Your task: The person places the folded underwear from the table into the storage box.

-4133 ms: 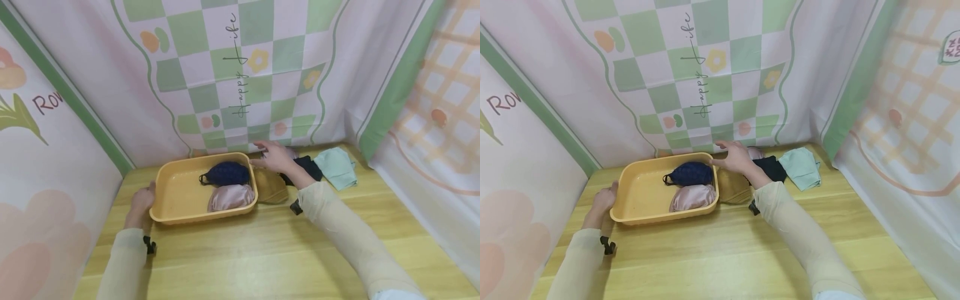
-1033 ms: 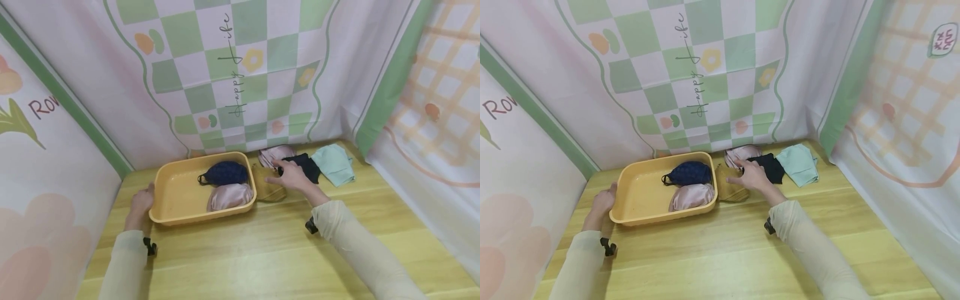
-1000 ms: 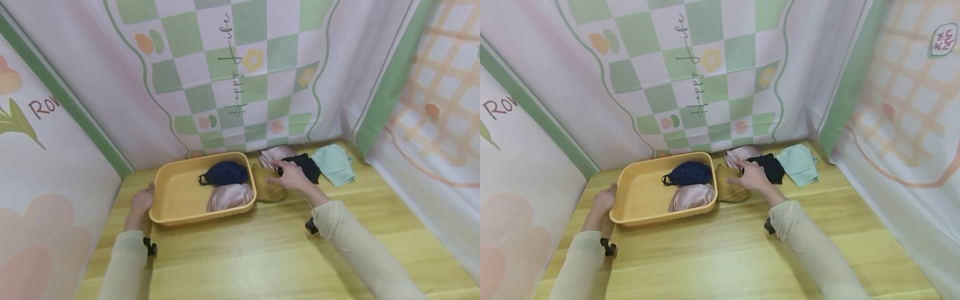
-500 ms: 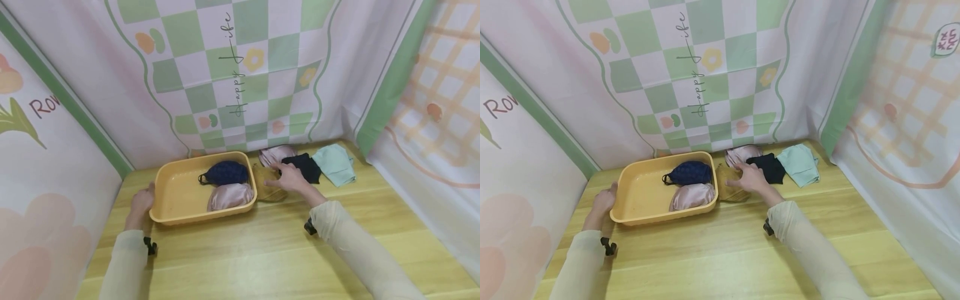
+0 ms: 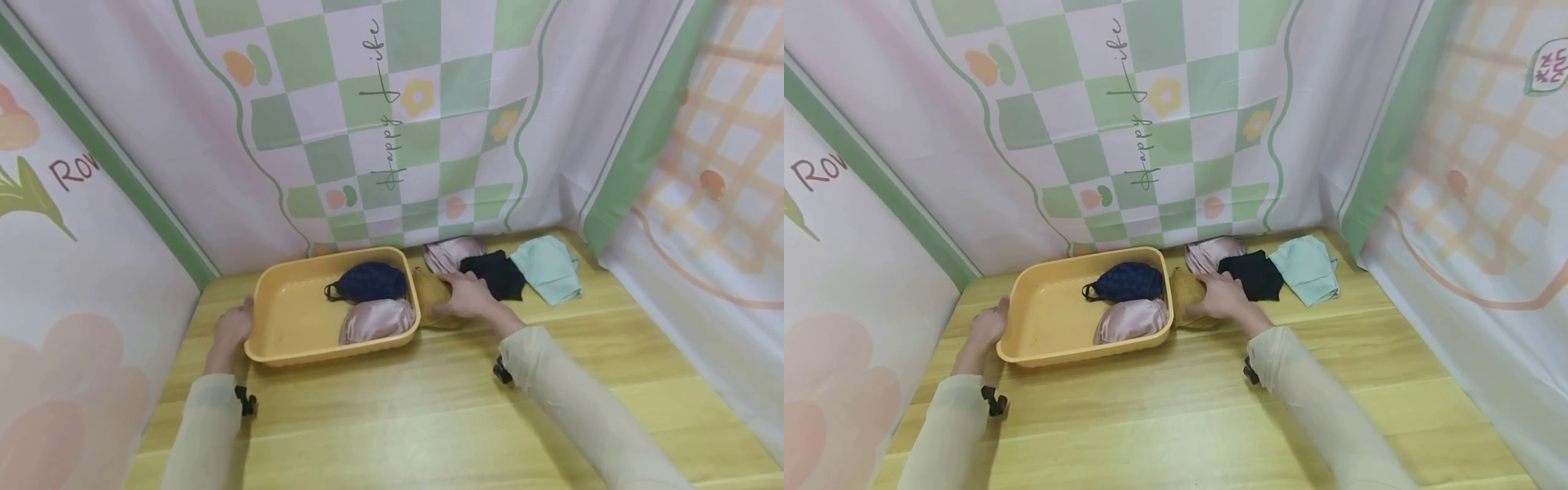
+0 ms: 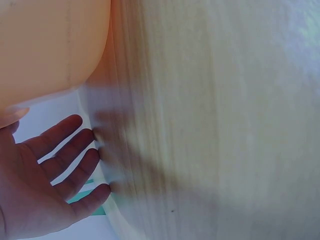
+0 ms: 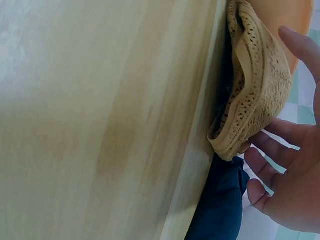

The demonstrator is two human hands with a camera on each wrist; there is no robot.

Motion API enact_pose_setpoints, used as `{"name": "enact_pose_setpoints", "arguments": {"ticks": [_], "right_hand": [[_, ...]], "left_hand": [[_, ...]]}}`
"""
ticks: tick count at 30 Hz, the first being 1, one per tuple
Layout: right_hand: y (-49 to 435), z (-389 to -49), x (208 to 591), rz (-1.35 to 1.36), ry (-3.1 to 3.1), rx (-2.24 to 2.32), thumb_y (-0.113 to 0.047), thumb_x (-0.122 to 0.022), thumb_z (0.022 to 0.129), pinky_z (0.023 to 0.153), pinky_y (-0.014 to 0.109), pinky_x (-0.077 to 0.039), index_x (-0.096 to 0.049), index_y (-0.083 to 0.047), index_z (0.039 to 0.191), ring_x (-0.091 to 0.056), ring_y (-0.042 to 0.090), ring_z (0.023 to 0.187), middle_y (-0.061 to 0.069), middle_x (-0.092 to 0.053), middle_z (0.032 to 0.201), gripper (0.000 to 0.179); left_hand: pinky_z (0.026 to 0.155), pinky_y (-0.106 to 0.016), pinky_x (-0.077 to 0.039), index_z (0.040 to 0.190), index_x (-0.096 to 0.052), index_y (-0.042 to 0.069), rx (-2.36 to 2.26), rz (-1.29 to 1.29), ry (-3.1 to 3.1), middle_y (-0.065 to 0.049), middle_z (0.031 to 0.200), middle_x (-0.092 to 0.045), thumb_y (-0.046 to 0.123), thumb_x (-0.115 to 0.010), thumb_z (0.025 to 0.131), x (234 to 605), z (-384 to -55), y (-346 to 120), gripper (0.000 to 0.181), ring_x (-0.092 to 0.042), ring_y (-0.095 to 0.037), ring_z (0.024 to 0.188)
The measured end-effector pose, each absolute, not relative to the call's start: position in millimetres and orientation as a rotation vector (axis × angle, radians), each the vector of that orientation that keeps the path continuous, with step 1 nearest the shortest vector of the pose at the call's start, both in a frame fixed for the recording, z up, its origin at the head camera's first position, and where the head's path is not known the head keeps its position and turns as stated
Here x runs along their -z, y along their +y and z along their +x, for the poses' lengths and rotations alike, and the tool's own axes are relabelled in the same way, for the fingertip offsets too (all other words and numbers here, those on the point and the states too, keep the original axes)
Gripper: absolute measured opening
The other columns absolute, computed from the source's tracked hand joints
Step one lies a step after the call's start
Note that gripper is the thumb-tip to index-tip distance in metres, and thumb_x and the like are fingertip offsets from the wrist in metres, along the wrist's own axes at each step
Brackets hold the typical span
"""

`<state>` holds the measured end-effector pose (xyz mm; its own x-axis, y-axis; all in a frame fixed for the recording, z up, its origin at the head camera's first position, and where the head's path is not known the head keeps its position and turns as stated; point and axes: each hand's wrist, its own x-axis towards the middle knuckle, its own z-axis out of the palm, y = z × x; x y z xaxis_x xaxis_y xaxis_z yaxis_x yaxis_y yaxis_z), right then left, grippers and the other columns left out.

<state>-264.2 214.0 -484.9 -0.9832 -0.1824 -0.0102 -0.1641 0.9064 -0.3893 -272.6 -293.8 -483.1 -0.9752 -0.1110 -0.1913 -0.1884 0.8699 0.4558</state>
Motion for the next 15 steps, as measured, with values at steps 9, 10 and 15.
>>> {"name": "enact_pose_setpoints", "arguments": {"ticks": [9, 10, 15], "right_hand": [[204.1, -260.8, 487.8, -0.265, 3.017, 0.410, -0.076, -0.079, 0.058, 0.106, 0.067, -0.035, -0.043, -0.014, 0.151, -0.044, 0.042, 0.130, 0.017, -0.046, 0.152, 0.117], [203.7, -261.1, 487.3, -0.260, 3.019, 0.404, -0.075, -0.080, 0.058, 0.106, 0.067, -0.035, -0.043, -0.014, 0.151, -0.044, 0.042, 0.130, 0.016, -0.046, 0.152, 0.117], [204.4, -264.4, 487.1, -0.257, 3.024, 0.371, -0.071, -0.081, 0.061, 0.105, 0.065, -0.036, -0.042, -0.013, 0.151, -0.045, 0.041, 0.129, 0.017, -0.050, 0.149, 0.113]], "left_hand": [[0.116, -0.062, -0.032, 0.142, -0.044, -0.010, -0.739, -0.238, 2.886, -0.040, 0.144, -0.042, 0.055, 0.003, 0.102, 486.8, -270.7, -295.3, 0.090, -0.041, -0.059, 0.131], [0.115, -0.063, -0.032, 0.143, -0.043, -0.010, -0.741, -0.240, 2.885, -0.040, 0.143, -0.042, 0.055, 0.003, 0.102, 486.5, -271.2, -295.2, 0.090, -0.041, -0.059, 0.130], [0.115, -0.063, -0.033, 0.143, -0.043, -0.009, -0.747, -0.235, 2.885, -0.040, 0.143, -0.042, 0.055, 0.003, 0.102, 485.8, -274.1, -294.1, 0.089, -0.041, -0.059, 0.130]]}}
